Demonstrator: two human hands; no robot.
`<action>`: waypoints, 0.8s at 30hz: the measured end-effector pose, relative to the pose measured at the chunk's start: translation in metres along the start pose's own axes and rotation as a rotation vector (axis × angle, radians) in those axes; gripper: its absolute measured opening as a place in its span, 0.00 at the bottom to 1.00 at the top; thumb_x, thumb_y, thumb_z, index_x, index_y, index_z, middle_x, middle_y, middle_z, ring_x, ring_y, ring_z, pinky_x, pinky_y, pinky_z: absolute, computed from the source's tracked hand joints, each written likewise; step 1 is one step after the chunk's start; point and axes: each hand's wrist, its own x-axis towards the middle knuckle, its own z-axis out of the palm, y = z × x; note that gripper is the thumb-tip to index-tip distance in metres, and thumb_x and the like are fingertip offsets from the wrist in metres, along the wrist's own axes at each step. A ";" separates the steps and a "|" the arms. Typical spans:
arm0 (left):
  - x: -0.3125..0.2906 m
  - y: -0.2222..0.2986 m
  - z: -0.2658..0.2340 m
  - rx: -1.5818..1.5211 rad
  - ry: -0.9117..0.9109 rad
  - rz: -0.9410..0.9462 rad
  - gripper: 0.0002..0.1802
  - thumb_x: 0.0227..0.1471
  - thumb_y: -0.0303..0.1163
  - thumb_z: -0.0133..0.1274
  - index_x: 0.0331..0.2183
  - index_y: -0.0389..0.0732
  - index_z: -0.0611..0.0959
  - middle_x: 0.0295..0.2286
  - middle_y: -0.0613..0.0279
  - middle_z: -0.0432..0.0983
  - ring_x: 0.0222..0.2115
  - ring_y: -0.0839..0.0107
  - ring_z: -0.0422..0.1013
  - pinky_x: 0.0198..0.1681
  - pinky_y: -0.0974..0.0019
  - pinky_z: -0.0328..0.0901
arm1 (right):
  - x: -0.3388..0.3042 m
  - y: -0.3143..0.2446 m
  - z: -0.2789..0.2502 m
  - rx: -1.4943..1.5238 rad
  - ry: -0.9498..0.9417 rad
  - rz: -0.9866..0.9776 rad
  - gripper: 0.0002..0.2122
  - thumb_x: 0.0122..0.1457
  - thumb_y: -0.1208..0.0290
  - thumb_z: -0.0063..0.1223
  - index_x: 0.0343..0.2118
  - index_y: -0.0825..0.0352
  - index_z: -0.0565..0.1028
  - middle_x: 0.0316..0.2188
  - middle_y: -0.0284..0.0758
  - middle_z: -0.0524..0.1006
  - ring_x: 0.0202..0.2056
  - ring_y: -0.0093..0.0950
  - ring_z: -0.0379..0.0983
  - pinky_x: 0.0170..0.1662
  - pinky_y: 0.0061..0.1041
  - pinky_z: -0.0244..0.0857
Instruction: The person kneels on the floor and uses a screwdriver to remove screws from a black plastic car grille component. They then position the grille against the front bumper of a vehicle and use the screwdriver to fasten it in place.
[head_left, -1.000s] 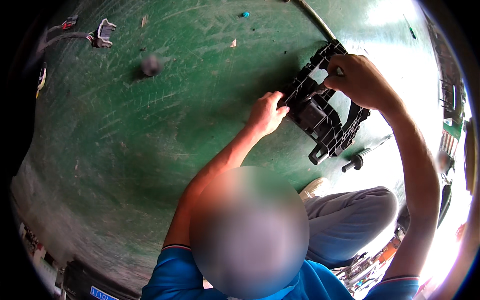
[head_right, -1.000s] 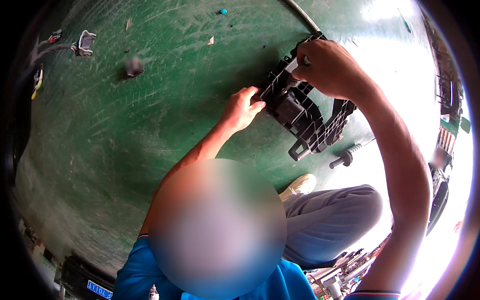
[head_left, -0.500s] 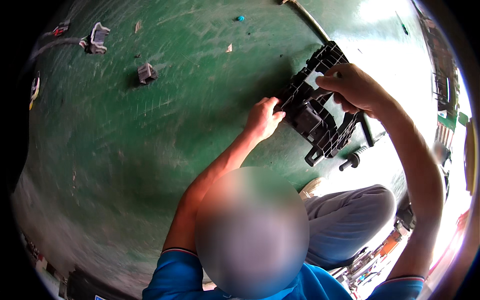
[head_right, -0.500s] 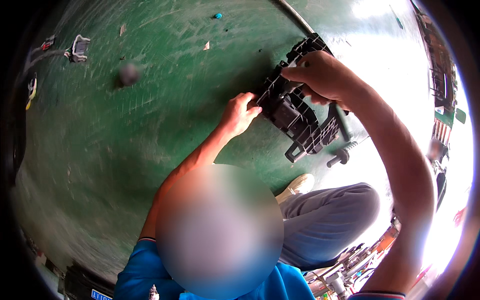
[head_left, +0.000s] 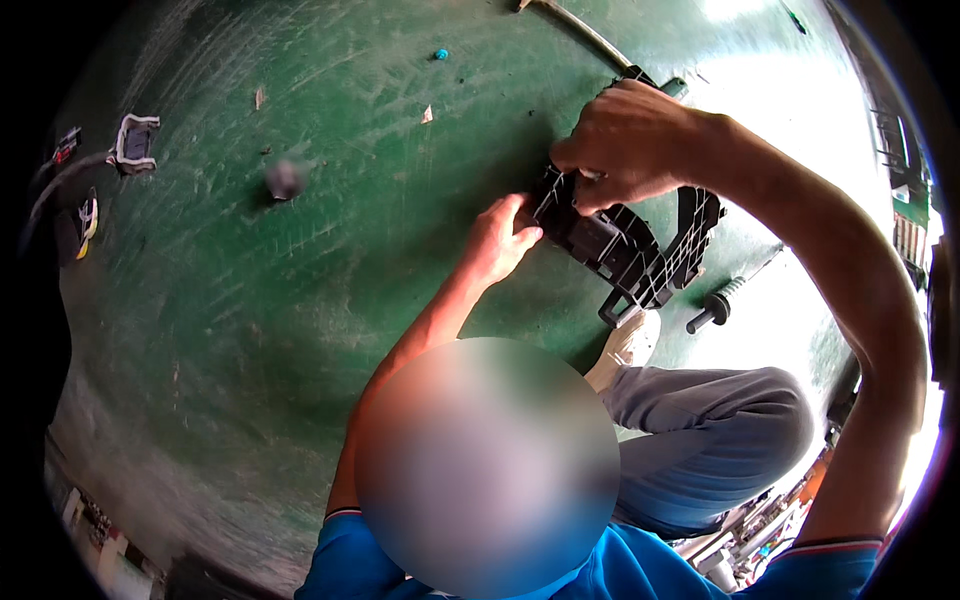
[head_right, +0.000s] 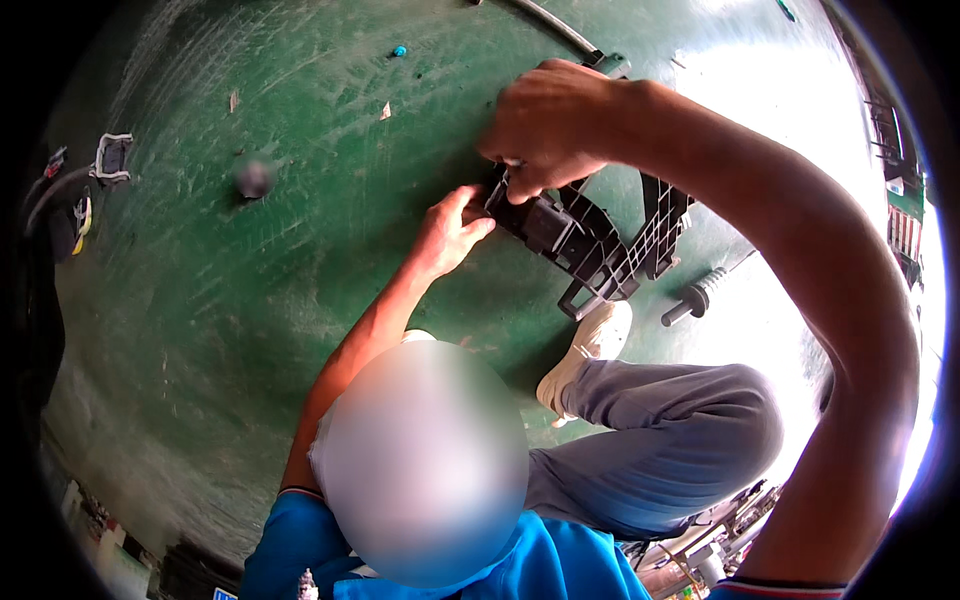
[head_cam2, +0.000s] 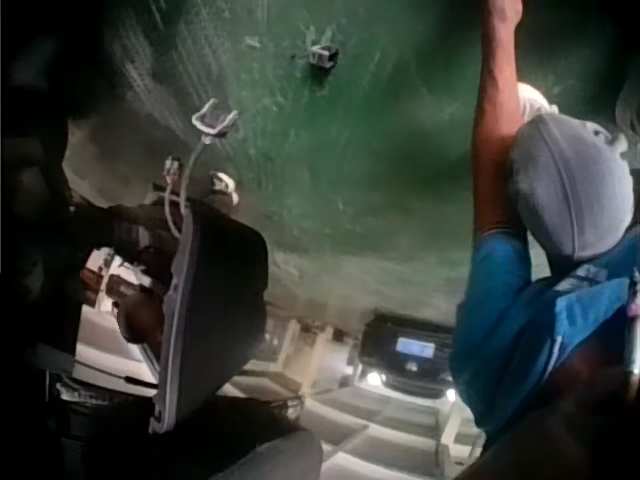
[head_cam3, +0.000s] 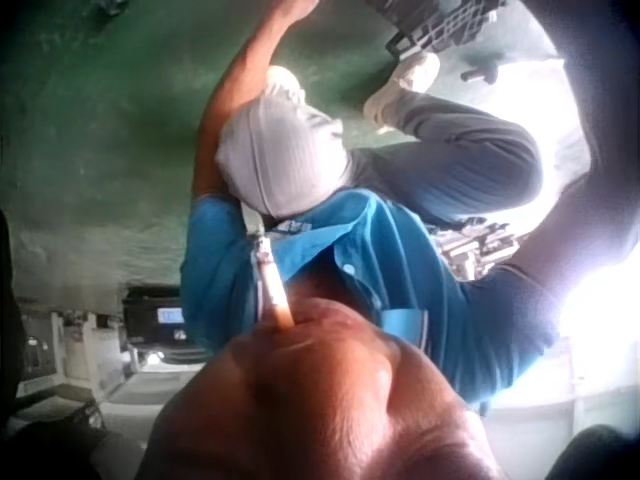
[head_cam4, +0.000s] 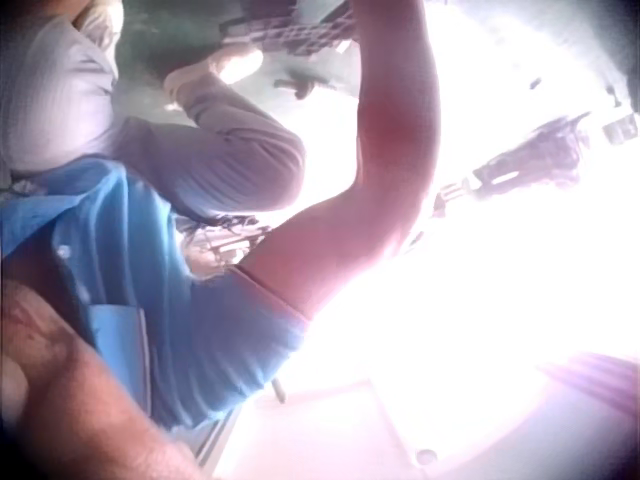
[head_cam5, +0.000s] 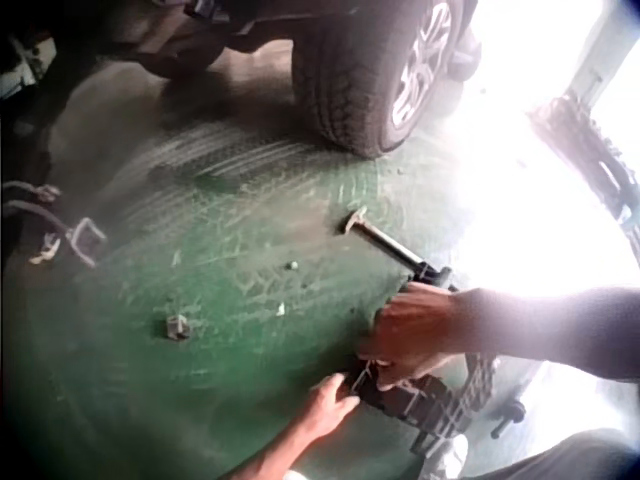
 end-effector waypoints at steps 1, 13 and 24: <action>-0.002 0.006 -0.004 0.084 0.071 0.050 0.30 0.50 0.27 0.63 0.54 0.37 0.73 0.46 0.50 0.76 0.40 0.62 0.76 0.38 0.62 0.72 | -0.002 0.008 0.008 0.092 0.083 0.004 0.11 0.50 0.64 0.63 0.32 0.64 0.77 0.22 0.36 0.78 0.28 0.40 0.76 0.31 0.40 0.67; 0.065 0.102 -0.042 -0.467 -0.311 -0.103 0.12 0.51 0.27 0.62 0.40 0.36 0.83 0.29 0.63 0.81 0.27 0.76 0.74 0.35 0.65 0.71 | -0.016 0.009 0.010 -0.024 0.041 0.139 0.08 0.53 0.70 0.59 0.35 0.63 0.78 0.32 0.32 0.81 0.41 0.33 0.79 0.45 0.34 0.71; 0.058 0.090 -0.024 -0.476 -0.239 -0.037 0.10 0.52 0.31 0.61 0.28 0.34 0.82 0.23 0.66 0.78 0.27 0.76 0.72 0.35 0.69 0.67 | -0.014 0.009 0.028 -0.067 0.178 0.116 0.05 0.55 0.67 0.59 0.30 0.63 0.81 0.29 0.33 0.82 0.40 0.35 0.80 0.39 0.37 0.73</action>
